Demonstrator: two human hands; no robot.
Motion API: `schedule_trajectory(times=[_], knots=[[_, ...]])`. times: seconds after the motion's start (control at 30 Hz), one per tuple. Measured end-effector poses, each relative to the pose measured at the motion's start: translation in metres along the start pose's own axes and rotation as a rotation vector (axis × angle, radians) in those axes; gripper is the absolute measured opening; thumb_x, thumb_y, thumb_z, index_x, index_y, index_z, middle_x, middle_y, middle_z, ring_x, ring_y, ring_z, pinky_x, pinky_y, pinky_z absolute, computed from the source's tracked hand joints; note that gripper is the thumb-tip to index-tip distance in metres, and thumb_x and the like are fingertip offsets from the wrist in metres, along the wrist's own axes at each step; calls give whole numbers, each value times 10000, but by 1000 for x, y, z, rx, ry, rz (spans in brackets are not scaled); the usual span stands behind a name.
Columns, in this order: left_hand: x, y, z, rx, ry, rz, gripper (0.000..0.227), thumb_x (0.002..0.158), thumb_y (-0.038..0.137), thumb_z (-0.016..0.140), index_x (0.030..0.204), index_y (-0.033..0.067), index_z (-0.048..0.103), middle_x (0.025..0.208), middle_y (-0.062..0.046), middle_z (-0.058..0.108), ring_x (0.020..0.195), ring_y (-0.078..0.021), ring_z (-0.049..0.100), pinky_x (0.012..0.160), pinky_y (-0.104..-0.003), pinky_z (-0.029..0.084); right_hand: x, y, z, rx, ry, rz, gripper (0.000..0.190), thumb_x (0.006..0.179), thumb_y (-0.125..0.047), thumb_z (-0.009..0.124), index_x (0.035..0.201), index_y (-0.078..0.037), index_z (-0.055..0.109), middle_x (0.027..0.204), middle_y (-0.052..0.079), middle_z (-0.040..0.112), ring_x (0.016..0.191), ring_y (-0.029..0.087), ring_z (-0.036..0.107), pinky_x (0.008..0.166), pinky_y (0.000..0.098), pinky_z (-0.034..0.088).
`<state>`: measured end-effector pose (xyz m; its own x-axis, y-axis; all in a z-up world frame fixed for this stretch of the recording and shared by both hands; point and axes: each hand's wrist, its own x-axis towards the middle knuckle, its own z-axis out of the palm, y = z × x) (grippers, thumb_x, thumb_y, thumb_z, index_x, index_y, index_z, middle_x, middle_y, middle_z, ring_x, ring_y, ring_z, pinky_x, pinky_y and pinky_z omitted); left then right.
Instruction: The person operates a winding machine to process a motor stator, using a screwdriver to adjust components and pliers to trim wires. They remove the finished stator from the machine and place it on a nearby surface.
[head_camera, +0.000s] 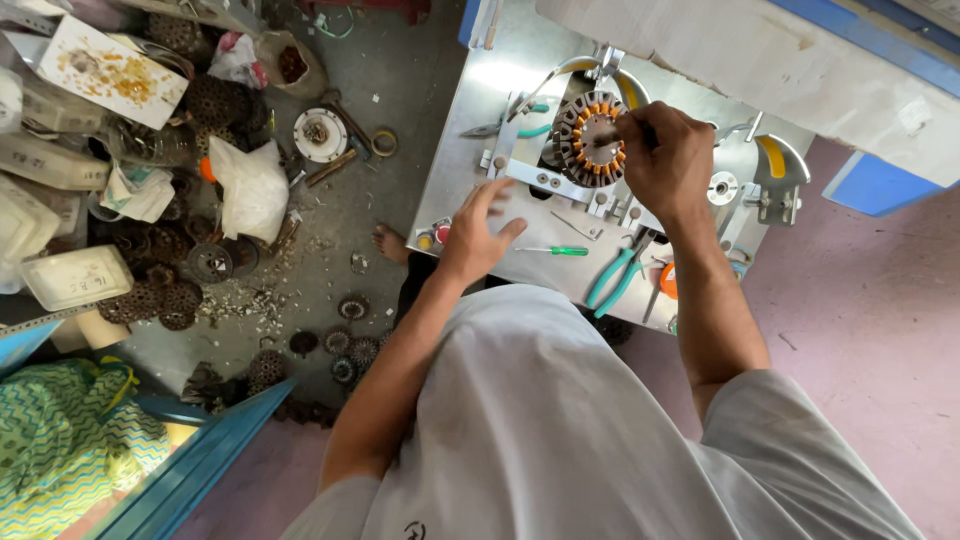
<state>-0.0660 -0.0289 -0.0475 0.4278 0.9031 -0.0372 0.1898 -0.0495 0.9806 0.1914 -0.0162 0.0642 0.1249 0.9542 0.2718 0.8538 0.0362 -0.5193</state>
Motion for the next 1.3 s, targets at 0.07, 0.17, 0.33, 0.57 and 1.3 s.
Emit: schedule_trajectory(times=[0.07, 0.17, 0.33, 0.57, 1.3], knots=[[27, -4, 12, 14, -3, 174, 725, 845, 151, 820, 1461, 21, 460, 1454, -197, 534, 1308, -333, 576, 1019, -412, 539, -12, -3, -1, 51, 7, 42, 110, 1031, -76, 737, 990, 27, 736, 766, 127, 700, 573, 172, 617, 533, 319, 450], [54, -1, 38, 177, 26, 402, 721, 746, 205, 873, 1340, -12, 529, 1326, -212, 585, 1240, -393, 561, 1012, -494, 481, -24, 2, -3, 154, -22, 200, 119, 1044, -91, 715, 1011, 14, 760, 764, 88, 725, 595, 107, 641, 519, 266, 453], [57, 27, 42, 406, -347, 86, 234, 811, 200, 750, 1011, 108, 667, 915, -143, 744, 913, -374, 697, 810, -501, 553, -63, 6, -11, 506, -45, 516, 133, 1032, -90, 686, 988, 25, 735, 724, 69, 688, 541, 81, 587, 465, 219, 430], [11, 69, -7, 551, -536, 21, 207, 817, 299, 756, 933, 131, 720, 778, -149, 736, 762, -400, 713, 668, -538, 548, -119, 26, -49, 1081, 267, 672, 107, 1048, -7, 649, 953, 30, 683, 832, 116, 689, 580, 112, 562, 463, 233, 378], [147, -53, 127, -84, -265, 306, 327, 817, 176, 881, 983, 25, 642, 1025, -87, 653, 1000, -295, 613, 904, -392, 496, -148, -11, -101, 1123, 531, 495, 187, 1087, -79, 670, 972, 69, 674, 699, 136, 657, 453, 92, 533, 409, 211, 391]])
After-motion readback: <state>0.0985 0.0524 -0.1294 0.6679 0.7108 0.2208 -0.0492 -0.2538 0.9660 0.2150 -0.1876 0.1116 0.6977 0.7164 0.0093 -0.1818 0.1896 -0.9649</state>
